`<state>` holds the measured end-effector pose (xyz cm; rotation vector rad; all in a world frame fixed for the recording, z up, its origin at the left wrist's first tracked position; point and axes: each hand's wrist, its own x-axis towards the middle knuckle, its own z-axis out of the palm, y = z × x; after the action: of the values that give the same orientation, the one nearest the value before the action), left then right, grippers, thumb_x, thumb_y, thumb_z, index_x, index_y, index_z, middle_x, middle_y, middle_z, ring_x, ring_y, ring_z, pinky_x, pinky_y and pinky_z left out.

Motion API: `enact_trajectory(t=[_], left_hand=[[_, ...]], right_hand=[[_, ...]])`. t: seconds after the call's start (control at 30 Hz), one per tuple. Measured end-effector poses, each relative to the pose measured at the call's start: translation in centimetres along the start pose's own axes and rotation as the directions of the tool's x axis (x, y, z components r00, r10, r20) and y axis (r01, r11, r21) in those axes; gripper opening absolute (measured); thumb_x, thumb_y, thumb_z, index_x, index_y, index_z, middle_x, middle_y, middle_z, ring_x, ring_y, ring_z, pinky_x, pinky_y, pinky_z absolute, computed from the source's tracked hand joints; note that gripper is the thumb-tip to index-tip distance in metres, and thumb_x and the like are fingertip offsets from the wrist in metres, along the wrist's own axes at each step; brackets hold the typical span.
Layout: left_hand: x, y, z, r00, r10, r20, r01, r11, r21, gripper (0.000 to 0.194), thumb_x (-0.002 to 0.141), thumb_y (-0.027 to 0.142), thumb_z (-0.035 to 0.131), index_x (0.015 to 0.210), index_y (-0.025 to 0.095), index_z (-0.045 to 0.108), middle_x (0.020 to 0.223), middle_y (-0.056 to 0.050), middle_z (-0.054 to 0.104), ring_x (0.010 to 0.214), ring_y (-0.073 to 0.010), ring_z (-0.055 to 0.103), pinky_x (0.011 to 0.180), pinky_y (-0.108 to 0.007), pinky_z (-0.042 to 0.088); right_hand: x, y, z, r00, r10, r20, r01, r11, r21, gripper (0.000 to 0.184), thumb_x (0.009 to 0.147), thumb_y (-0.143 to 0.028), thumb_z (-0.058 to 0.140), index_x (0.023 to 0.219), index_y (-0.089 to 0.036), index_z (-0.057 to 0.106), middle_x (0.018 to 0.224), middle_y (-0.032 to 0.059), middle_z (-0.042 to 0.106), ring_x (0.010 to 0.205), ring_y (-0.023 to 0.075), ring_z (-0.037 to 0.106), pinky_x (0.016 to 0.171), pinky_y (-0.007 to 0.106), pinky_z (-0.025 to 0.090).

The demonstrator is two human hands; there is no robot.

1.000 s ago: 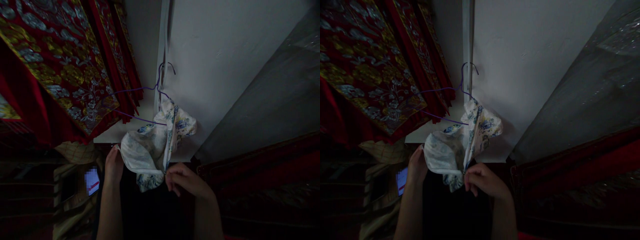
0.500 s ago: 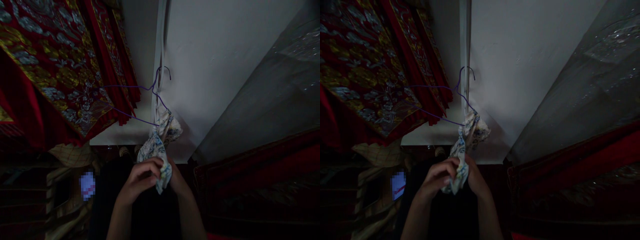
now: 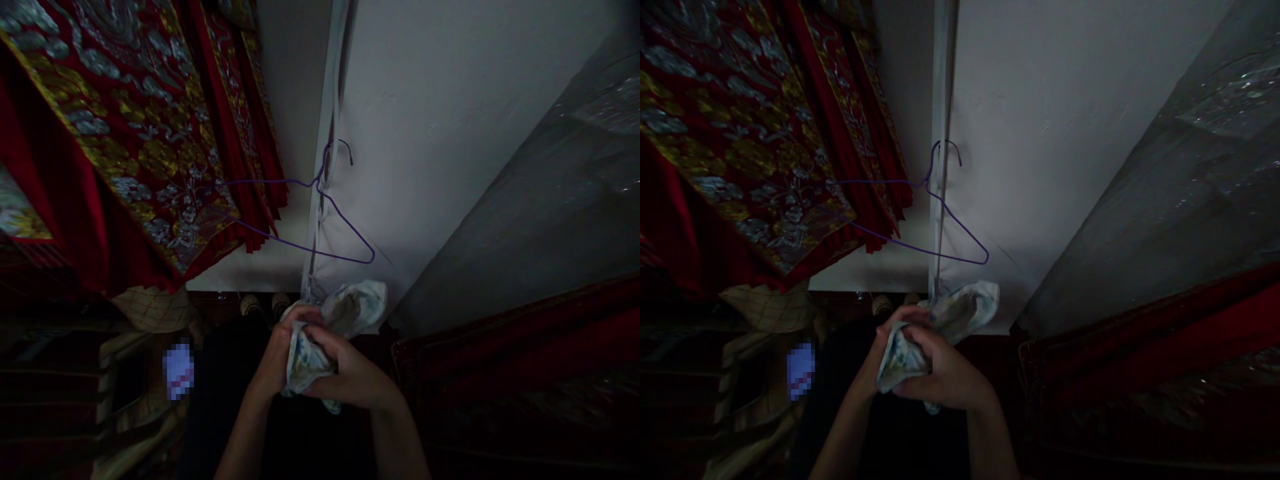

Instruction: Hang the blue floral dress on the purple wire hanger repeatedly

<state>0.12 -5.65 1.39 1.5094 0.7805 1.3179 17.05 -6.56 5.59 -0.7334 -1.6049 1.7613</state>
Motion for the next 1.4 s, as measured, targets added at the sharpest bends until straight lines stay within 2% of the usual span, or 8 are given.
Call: enact_trajectory(t=[0.2,0.37,0.6,0.67,0.83,1.1,1.3,1.4], left_hand=[[-1.0,1.0,-3.3,0.979,-0.165,0.122,0.133,0.962,0.241,0.067,0.088,0.078,0.048,0.092,0.016,0.074,0.086,-0.009,0.069,0.091,-0.0266,0.062,0.084,-0.036,0.05],[0.4,6.7,-7.4,0.91,-0.331,0.25,0.066,0.71,0.701,0.051,0.098,0.059,0.048,0.078,0.017,0.067,0.074,-0.002,0.063,0.073,-0.0184,0.058,0.069,-0.028,0.043],[1.4,7.9,-10.1,0.91,-0.377,0.172,-0.062,0.286,0.956,0.032,0.093,0.05,0.061,0.095,0.022,0.076,0.105,-0.01,0.074,0.107,-0.031,0.064,0.094,-0.041,0.046],[2.1,6.4,-10.9,0.94,-0.311,0.136,-0.054,0.26,0.964,0.029,0.093,0.047,0.062,0.098,0.023,0.077,0.118,-0.011,0.073,0.112,-0.0328,0.062,0.098,-0.045,0.046],[4.2,3.9,-12.5,0.994,-0.08,0.076,-0.047,0.326,0.944,0.028,0.093,0.042,0.061,0.097,0.021,0.078,0.129,-0.011,0.07,0.123,-0.0335,0.057,0.107,-0.05,0.045],[8.2,6.1,-12.5,0.997,0.075,0.025,-0.056,0.454,0.889,0.041,0.102,0.041,0.04,0.108,0.017,0.073,0.127,-0.013,0.07,0.123,-0.0285,0.061,0.111,-0.043,0.044],[8.4,5.7,-11.2,0.966,-0.241,0.096,0.031,0.475,0.88,0.041,0.1,0.047,0.043,0.102,0.023,0.076,0.098,-0.008,0.079,0.091,-0.0275,0.073,0.084,-0.037,0.055],[7.9,5.5,-11.0,0.977,-0.17,0.132,-0.03,0.498,0.867,0.035,0.098,0.038,0.045,0.108,0.023,0.074,0.109,-0.008,0.077,0.101,-0.0266,0.072,0.092,-0.037,0.054]], right_hand=[[1.0,-4.0,-1.6,0.932,-0.328,-0.156,0.268,0.911,-0.314,0.012,0.067,-0.01,0.07,0.077,-0.017,0.068,0.067,-0.0041,0.061,0.058,0.0092,0.053,0.055,0.019,0.041],[3.1,-6.9,-4.4,0.551,-0.736,-0.393,0.399,0.646,-0.651,0.023,0.07,-0.01,0.067,0.09,-0.021,0.07,0.059,-0.0065,0.056,0.049,0.0092,0.045,0.048,0.021,0.032],[9.4,-6.6,-10.7,0.302,-0.776,-0.554,0.343,0.631,-0.696,0.03,0.074,-0.021,0.054,0.1,-0.02,0.068,0.09,0.0034,0.07,0.077,0.0178,0.063,0.069,0.028,0.049],[11.5,-5.3,-12.5,0.368,-0.74,-0.563,0.287,0.666,-0.688,0.031,0.075,-0.024,0.052,0.101,-0.019,0.069,0.101,0.007,0.073,0.09,0.0209,0.066,0.081,0.031,0.051],[13.5,-2.5,-14.8,0.692,-0.574,-0.438,0.128,0.694,-0.708,0.028,0.078,-0.024,0.05,0.094,-0.018,0.072,0.089,0.0055,0.075,0.084,0.0215,0.067,0.079,0.03,0.051],[8.6,-3.0,-14.8,0.69,-0.592,-0.417,0.012,0.585,-0.811,0.018,0.08,-0.031,0.059,0.074,-0.018,0.069,0.071,0.0054,0.071,0.068,0.0214,0.064,0.063,0.028,0.045],[4.6,-3.9,-14.4,0.659,-0.616,-0.431,0.027,0.592,-0.805,0.02,0.081,-0.035,0.062,0.075,-0.017,0.07,0.073,0.0043,0.072,0.071,0.0212,0.065,0.065,0.028,0.05],[3.3,-3.9,-14.1,0.669,-0.593,-0.448,0.025,0.621,-0.784,0.021,0.082,-0.036,0.062,0.076,-0.018,0.071,0.071,0.0036,0.07,0.069,0.021,0.065,0.064,0.029,0.05]])
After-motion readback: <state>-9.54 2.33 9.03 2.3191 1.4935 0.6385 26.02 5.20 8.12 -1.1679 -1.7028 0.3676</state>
